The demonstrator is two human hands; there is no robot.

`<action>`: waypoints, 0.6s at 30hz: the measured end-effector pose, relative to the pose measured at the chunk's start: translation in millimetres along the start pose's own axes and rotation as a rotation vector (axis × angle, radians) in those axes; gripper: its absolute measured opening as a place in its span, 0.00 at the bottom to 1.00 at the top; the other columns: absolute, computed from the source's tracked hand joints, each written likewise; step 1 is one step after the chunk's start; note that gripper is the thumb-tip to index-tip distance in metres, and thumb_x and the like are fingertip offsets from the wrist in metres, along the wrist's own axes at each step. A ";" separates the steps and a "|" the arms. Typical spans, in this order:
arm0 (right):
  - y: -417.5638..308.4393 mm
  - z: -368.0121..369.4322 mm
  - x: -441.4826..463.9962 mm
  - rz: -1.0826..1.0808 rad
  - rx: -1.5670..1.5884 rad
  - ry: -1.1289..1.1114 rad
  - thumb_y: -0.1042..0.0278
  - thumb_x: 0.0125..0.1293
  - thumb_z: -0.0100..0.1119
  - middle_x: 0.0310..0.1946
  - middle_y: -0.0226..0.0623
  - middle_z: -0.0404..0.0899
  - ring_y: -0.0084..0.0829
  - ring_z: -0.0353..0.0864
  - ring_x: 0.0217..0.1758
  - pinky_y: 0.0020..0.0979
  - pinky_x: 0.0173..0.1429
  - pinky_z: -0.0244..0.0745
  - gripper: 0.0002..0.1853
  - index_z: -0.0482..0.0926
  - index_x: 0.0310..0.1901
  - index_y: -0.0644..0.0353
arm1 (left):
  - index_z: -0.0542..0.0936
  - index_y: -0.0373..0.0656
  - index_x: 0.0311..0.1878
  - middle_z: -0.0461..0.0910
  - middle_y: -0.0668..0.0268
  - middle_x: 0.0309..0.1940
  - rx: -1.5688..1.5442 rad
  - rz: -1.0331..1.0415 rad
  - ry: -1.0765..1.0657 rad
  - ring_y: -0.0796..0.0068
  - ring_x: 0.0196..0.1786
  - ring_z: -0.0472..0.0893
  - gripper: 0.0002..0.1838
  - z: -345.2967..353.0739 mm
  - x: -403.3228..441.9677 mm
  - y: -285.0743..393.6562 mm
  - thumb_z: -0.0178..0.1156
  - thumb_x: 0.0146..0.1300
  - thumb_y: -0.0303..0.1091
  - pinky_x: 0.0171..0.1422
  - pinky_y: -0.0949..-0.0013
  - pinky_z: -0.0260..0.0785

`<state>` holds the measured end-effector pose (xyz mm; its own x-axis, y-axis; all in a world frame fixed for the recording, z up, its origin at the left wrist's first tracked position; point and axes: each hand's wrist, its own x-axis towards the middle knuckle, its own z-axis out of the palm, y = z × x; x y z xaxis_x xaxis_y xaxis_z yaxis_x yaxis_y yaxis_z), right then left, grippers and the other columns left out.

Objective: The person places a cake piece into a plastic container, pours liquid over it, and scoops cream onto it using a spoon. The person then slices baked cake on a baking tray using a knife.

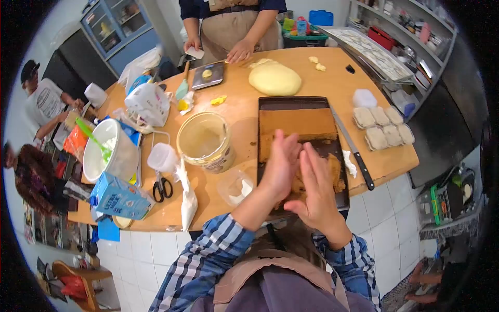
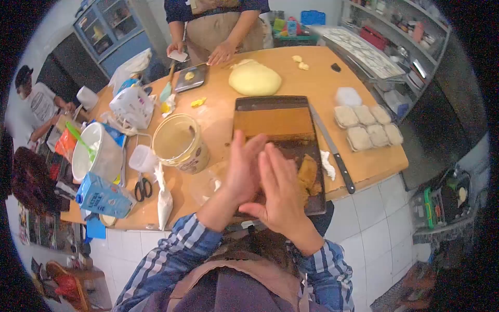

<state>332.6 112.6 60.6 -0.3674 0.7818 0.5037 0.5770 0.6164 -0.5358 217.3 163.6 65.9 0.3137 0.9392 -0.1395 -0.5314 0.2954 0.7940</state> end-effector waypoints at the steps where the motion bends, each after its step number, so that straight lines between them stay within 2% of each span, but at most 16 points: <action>1: -5.4 3.5 3.2 -0.069 0.177 -0.020 0.26 0.53 0.46 0.67 0.61 0.48 0.57 0.44 0.72 0.64 0.66 0.38 0.54 0.52 0.66 0.70 | 0.42 0.32 0.70 0.40 0.52 0.72 0.024 -0.001 0.003 0.60 0.74 0.44 0.51 0.6 0.2 -3.7 0.32 0.61 0.72 0.75 0.60 0.37; 2: -4.1 13.4 2.7 -0.046 0.167 -0.012 0.23 0.54 0.40 0.68 0.59 0.47 0.56 0.42 0.73 0.62 0.67 0.36 0.54 0.51 0.67 0.68 | 0.42 0.33 0.70 0.41 0.52 0.72 -0.062 -0.015 -0.018 0.61 0.74 0.44 0.50 4.6 -2.2 -2.7 0.32 0.61 0.71 0.75 0.60 0.38; 4: 0.8 11.3 10.8 0.094 -0.038 -0.045 0.22 0.54 0.36 0.69 0.57 0.46 0.56 0.43 0.73 0.59 0.68 0.37 0.54 0.50 0.68 0.67 | 0.42 0.34 0.71 0.41 0.52 0.72 -0.240 -0.035 -0.068 0.62 0.74 0.45 0.48 14.3 -8.4 2.5 0.34 0.63 0.69 0.75 0.60 0.39; 6: 12.8 10.0 12.1 0.215 -0.134 0.010 0.20 0.54 0.30 0.70 0.55 0.45 0.55 0.42 0.73 0.58 0.69 0.37 0.55 0.50 0.69 0.65 | 0.45 0.35 0.70 0.48 0.53 0.70 -0.147 0.045 0.007 0.62 0.72 0.50 0.45 16.4 -13.3 8.6 0.36 0.64 0.66 0.73 0.61 0.44; 7: 4.5 4.4 14.2 0.140 0.012 0.094 0.21 0.55 0.30 0.70 0.56 0.44 0.55 0.42 0.73 0.60 0.68 0.37 0.53 0.51 0.69 0.64 | 0.47 0.36 0.70 0.51 0.53 0.69 -0.096 0.078 0.043 0.62 0.71 0.53 0.44 16.3 -14.8 9.7 0.37 0.65 0.65 0.73 0.62 0.47; 8: -2.6 5.0 17.2 0.034 0.116 0.066 0.21 0.55 0.31 0.70 0.55 0.44 0.54 0.42 0.73 0.60 0.68 0.37 0.54 0.50 0.69 0.64 | 0.48 0.36 0.69 0.53 0.54 0.68 -0.040 0.094 0.035 0.63 0.70 0.56 0.41 8.0 -6.2 4.3 0.38 0.66 0.62 0.72 0.61 0.48; 9: -8.3 7.4 19.3 -0.071 0.220 0.036 0.21 0.55 0.31 0.70 0.54 0.44 0.53 0.42 0.73 0.60 0.68 0.37 0.54 0.49 0.69 0.64 | 0.47 0.37 0.70 0.50 0.54 0.70 -0.210 -0.077 -0.024 0.62 0.70 0.55 0.40 4.5 -4.8 1.6 0.39 0.67 0.60 0.72 0.61 0.48; 11: -2.8 9.7 20.1 0.011 0.012 0.001 0.27 0.60 0.35 0.70 0.52 0.45 0.53 0.43 0.73 0.58 0.69 0.36 0.48 0.55 0.67 0.65 | 0.48 0.40 0.71 0.45 0.53 0.72 -0.353 -0.072 0.028 0.61 0.72 0.52 0.39 15.4 -11.9 5.1 0.40 0.67 0.59 0.72 0.61 0.47; 12: 4.7 7.7 21.5 0.047 -0.097 -0.013 0.30 0.62 0.37 0.70 0.51 0.45 0.53 0.44 0.73 0.57 0.69 0.36 0.44 0.59 0.65 0.66 | 0.51 0.41 0.70 0.46 0.53 0.72 -0.359 -0.040 -0.046 0.61 0.72 0.53 0.37 11.9 -14.8 5.9 0.42 0.67 0.57 0.72 0.61 0.48; 14: 25.8 -1.3 18.1 0.231 -0.351 -0.015 0.43 0.65 0.42 0.68 0.52 0.52 0.53 0.49 0.71 0.53 0.70 0.42 0.33 0.67 0.59 0.67 | 0.58 0.42 0.68 0.47 0.53 0.71 -0.376 0.024 -0.189 0.61 0.71 0.54 0.33 3.6 -22.8 5.1 0.46 0.67 0.54 0.71 0.61 0.50; 15: 36.7 -7.6 15.7 0.321 -0.478 -0.016 0.50 0.67 0.45 0.67 0.52 0.56 0.52 0.52 0.70 0.51 0.70 0.44 0.28 0.71 0.57 0.68 | 0.60 0.41 0.67 0.49 0.52 0.71 0.002 0.171 -0.174 0.61 0.70 0.56 0.31 -1.5 -29.0 8.0 0.48 0.67 0.50 0.70 0.61 0.51; 17: 54.7 -19.1 12.1 0.313 -0.254 0.118 0.69 0.65 0.50 0.57 0.54 0.69 0.50 0.65 0.63 0.41 0.65 0.59 0.14 0.77 0.46 0.70 | 0.65 0.40 0.64 0.51 0.51 0.70 0.765 0.447 -0.109 0.61 0.68 0.60 0.27 -14.9 -47.7 23.2 0.51 0.67 0.44 0.69 0.61 0.54; 18: 60.1 -23.4 9.1 0.176 -0.266 0.191 0.74 0.62 0.53 0.48 0.51 0.77 0.48 0.75 0.53 0.36 0.56 0.69 0.11 0.78 0.44 0.70 | 0.68 0.36 0.61 0.55 0.48 0.68 0.872 0.419 -0.079 0.56 0.64 0.67 0.23 -17.7 -57.8 32.2 0.54 0.64 0.32 0.65 0.61 0.60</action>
<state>381.1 154.6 48.8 -0.1179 0.8266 0.5503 0.7978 0.4088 -0.4431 168.1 121.9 89.1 0.3009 0.9149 0.2692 0.1479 -0.3236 0.9346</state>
